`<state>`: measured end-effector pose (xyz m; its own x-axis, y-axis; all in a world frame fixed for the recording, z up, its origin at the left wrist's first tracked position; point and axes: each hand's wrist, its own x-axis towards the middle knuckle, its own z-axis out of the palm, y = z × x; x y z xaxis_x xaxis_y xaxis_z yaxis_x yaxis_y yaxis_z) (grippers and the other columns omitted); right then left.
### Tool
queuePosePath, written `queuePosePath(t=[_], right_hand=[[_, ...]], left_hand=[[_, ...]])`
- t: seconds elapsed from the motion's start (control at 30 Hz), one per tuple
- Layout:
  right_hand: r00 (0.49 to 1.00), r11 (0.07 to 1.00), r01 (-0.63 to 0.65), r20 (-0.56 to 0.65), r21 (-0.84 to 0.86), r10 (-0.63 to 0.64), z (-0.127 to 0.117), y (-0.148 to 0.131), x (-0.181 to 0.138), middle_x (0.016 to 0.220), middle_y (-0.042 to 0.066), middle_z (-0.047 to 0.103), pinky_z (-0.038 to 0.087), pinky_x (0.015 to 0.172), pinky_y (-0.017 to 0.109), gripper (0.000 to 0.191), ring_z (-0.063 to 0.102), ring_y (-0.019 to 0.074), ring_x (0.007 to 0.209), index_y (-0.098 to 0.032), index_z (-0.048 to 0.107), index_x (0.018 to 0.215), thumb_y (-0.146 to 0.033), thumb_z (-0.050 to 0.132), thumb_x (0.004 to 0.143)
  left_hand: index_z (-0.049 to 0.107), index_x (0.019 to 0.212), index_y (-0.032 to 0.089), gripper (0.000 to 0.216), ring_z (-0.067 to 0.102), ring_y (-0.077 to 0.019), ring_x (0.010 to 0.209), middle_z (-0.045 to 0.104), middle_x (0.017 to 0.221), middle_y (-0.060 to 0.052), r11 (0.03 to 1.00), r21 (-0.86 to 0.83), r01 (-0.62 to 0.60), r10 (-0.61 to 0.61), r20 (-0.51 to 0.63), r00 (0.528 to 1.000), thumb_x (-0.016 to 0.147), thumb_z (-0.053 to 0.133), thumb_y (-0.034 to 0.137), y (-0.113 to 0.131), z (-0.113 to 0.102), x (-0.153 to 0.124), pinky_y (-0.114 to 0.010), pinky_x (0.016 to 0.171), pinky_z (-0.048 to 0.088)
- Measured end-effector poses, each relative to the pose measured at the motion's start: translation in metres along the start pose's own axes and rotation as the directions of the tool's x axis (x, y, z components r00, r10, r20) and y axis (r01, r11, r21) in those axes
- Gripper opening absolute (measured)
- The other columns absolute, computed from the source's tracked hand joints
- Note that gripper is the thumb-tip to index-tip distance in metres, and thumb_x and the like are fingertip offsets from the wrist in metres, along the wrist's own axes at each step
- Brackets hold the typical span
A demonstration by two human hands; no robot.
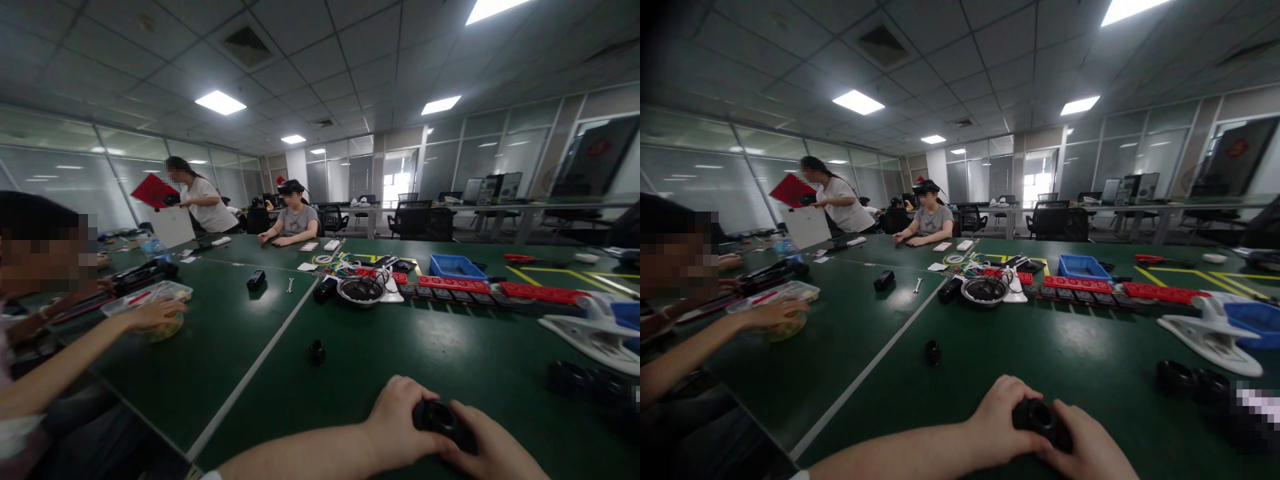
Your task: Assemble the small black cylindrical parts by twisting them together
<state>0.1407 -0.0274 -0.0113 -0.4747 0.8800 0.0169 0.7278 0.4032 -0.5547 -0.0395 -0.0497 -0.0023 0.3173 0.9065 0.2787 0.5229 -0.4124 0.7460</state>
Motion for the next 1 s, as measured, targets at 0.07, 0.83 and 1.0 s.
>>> queuePosePath(t=[0.07,0.83,1.0], right_hand=[[0.998,0.997,-0.032,-0.052,-0.070,0.029,0.002,-0.009,-0.002,0.085,0.008,0.064,0.044,0.068,0.032,0.026,0.058,0.0243,0.078,-0.019,0.060,0.086,-0.036,0.055,0.066],[0.998,0.999,0.032,0.057,0.002,-0.032,-0.013,-0.012,-0.009,0.077,0.005,0.058,0.040,0.060,0.026,0.029,0.054,0.0184,0.069,-0.016,0.057,0.076,-0.044,0.056,0.070],[1.000,0.994,-0.008,-0.011,-0.105,0.007,-0.009,-0.019,-0.008,0.076,0.005,0.059,0.039,0.060,0.027,0.025,0.055,0.0196,0.068,-0.018,0.059,0.078,-0.041,0.055,0.070]], left_hand=[[0.056,0.101,0.022,0.057,0.048,-0.0222,0.095,0.054,0.099,-0.003,0.998,0.013,0.055,-0.055,-0.024,0.998,0.052,0.076,0.043,0.004,0.000,-0.001,-0.034,0.082,0.041],[0.056,0.097,0.019,0.055,0.051,-0.0202,0.089,0.054,0.095,-0.004,0.999,-0.009,0.043,-0.043,-0.017,0.999,0.051,0.077,0.042,0.007,-0.001,-0.003,-0.031,0.077,0.042],[0.056,0.104,0.022,0.053,0.051,-0.0196,0.093,0.055,0.099,-0.003,0.999,-0.021,0.034,-0.034,0.001,0.999,0.056,0.076,0.030,0.006,-0.001,-0.001,-0.031,0.082,0.041]])
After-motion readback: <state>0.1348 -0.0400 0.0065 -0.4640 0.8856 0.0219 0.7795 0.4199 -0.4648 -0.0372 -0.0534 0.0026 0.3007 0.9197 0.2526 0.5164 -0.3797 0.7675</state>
